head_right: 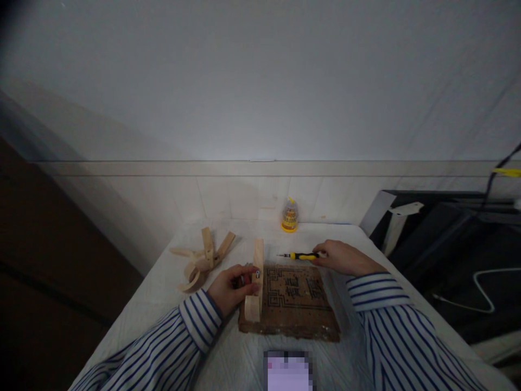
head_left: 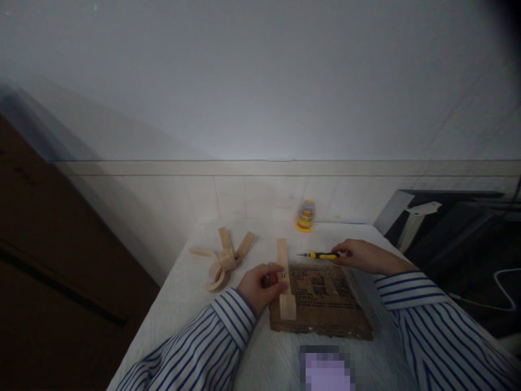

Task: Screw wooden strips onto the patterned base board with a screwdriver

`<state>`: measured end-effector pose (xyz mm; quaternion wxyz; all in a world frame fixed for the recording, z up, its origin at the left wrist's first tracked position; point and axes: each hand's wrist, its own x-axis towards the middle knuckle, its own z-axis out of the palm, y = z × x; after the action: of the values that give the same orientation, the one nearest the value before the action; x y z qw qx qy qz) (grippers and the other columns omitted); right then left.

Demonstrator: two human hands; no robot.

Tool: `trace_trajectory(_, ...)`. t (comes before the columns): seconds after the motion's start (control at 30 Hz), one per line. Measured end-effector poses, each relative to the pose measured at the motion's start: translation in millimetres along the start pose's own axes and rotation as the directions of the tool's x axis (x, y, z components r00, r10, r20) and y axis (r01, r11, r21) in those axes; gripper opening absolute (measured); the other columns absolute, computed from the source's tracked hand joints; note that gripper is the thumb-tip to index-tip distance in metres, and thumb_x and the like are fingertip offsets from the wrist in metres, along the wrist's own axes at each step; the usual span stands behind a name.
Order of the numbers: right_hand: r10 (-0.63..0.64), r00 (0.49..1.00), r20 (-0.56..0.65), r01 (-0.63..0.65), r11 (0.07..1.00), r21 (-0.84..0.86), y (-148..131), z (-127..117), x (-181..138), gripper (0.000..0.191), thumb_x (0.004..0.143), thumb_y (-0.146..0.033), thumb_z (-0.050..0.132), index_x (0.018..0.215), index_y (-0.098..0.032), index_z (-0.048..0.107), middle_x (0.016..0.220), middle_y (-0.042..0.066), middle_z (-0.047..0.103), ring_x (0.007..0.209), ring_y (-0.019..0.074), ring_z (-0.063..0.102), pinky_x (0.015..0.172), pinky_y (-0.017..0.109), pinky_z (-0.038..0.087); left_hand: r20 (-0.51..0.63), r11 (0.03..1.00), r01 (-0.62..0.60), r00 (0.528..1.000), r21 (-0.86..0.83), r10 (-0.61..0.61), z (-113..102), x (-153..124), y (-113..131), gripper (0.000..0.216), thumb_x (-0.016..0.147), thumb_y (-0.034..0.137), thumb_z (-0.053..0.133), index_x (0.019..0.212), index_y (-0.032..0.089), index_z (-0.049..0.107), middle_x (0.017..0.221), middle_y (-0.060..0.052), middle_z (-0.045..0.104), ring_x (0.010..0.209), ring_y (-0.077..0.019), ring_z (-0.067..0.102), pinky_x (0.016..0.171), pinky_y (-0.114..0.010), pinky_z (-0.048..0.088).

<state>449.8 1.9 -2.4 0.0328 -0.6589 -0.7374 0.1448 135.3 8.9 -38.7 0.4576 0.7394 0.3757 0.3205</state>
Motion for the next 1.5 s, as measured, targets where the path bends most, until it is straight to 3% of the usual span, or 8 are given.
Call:
trace_trajectory(0.17, -0.036, 0.999, -0.011, 0.036, 0.998, 0.048, -2, -3, -1, 0.034, 0.077, -0.043, 0.050, 0.093, -0.019, 0.068, 0.085, 0.009, 0.068, 0.076, 0.0232, 0.062, 0.069, 0.030, 0.044, 0.000, 1.000, -0.013, 1.000, -0.002, 0.013, 0, 0, -3, 0.035, 0.066, 0.027, 0.067, 0.098, 0.014, 0.065, 0.066, 0.003, 0.046, 0.058, -0.0096, 0.041, 0.054, -0.022, 0.036)
trace_trajectory(0.4, -0.062, 0.995, -0.082, 0.073, 0.988, 0.139, -10, -16, -8, 0.042, 0.078, -0.053, 0.046, 0.098, -0.019, 0.061, 0.085, 0.006, 0.066, 0.077, 0.0222, 0.060, 0.070, 0.033, 0.045, 0.009, 1.000, 0.000, 1.000, -0.011, 0.000, 0, 0, -3, 0.036, 0.066, 0.029, 0.067, 0.098, 0.013, 0.065, 0.065, 0.003, 0.046, 0.056, -0.0093, 0.041, 0.053, -0.022, 0.035)
trace_trajectory(0.53, -0.040, 0.984, -0.174, 0.079, 0.971, 0.227, -18, -23, -11, 0.040, 0.078, -0.053, 0.047, 0.095, -0.019, 0.058, 0.090, 0.007, 0.066, 0.083, 0.0225, 0.061, 0.075, 0.035, 0.046, 0.006, 1.000, 0.004, 1.000, -0.023, -0.004, 0, 0, -2, 0.035, 0.065, 0.026, 0.067, 0.097, 0.013, 0.065, 0.065, 0.003, 0.046, 0.058, -0.0096, 0.041, 0.055, -0.022, 0.036)
trace_trajectory(0.73, 0.003, 0.941, -0.338, 0.130, 0.920, 0.370, -29, -29, -15, 0.033, 0.074, -0.049, 0.055, 0.091, -0.021, 0.055, 0.084, 0.004, 0.066, 0.078, 0.0207, 0.062, 0.068, 0.033, 0.049, -0.006, 0.999, 0.004, 1.000, -0.033, -0.004, 1, 1, -4, 0.034, 0.064, 0.026, 0.068, 0.096, 0.014, 0.065, 0.066, 0.002, 0.047, 0.060, -0.0103, 0.043, 0.057, -0.022, 0.037)
trace_trajectory(0.97, 0.025, 0.866, -0.499, 0.283, 0.798, 0.531, -51, -40, -22, 0.032, 0.073, -0.043, 0.061, 0.095, -0.021, 0.054, 0.092, 0.006, 0.066, 0.086, 0.0209, 0.063, 0.075, 0.033, 0.049, -0.004, 1.000, 0.004, 1.000, -0.029, -0.004, 1, -1, -4, 0.034, 0.064, 0.026, 0.069, 0.096, 0.015, 0.066, 0.065, 0.003, 0.046, 0.057, -0.0094, 0.041, 0.054, -0.022, 0.035)
trace_trajectory(1.2, 0.080, 0.779, -0.621, 0.342, 0.777, 0.529, -91, -43, -28, 0.039, 0.072, -0.045, 0.062, 0.101, -0.020, 0.057, 0.091, 0.007, 0.067, 0.082, 0.0214, 0.063, 0.071, 0.035, 0.051, 0.002, 0.998, 0.002, 1.000, -0.067, -0.002, 2, 0, -4, 0.030, 0.064, 0.024, 0.069, 0.093, 0.014, 0.068, 0.064, 0.003, 0.045, 0.056, -0.0084, 0.040, 0.053, -0.021, 0.035)
trace_trajectory(1.5, -0.095, 0.816, -0.571, 0.352, 0.864, 0.360, -131, -35, -35, 0.034, 0.080, -0.041, 0.054, 0.110, -0.024, 0.057, 0.094, 0.005, 0.068, 0.082, 0.0203, 0.064, 0.064, 0.031, 0.053, 0.005, 0.999, 0.015, 1.000, -0.038, -0.015, 1, -1, 0, 0.029, 0.066, 0.025, 0.068, 0.093, 0.015, 0.068, 0.065, 0.003, 0.046, 0.054, -0.0070, 0.038, 0.051, -0.020, 0.033)
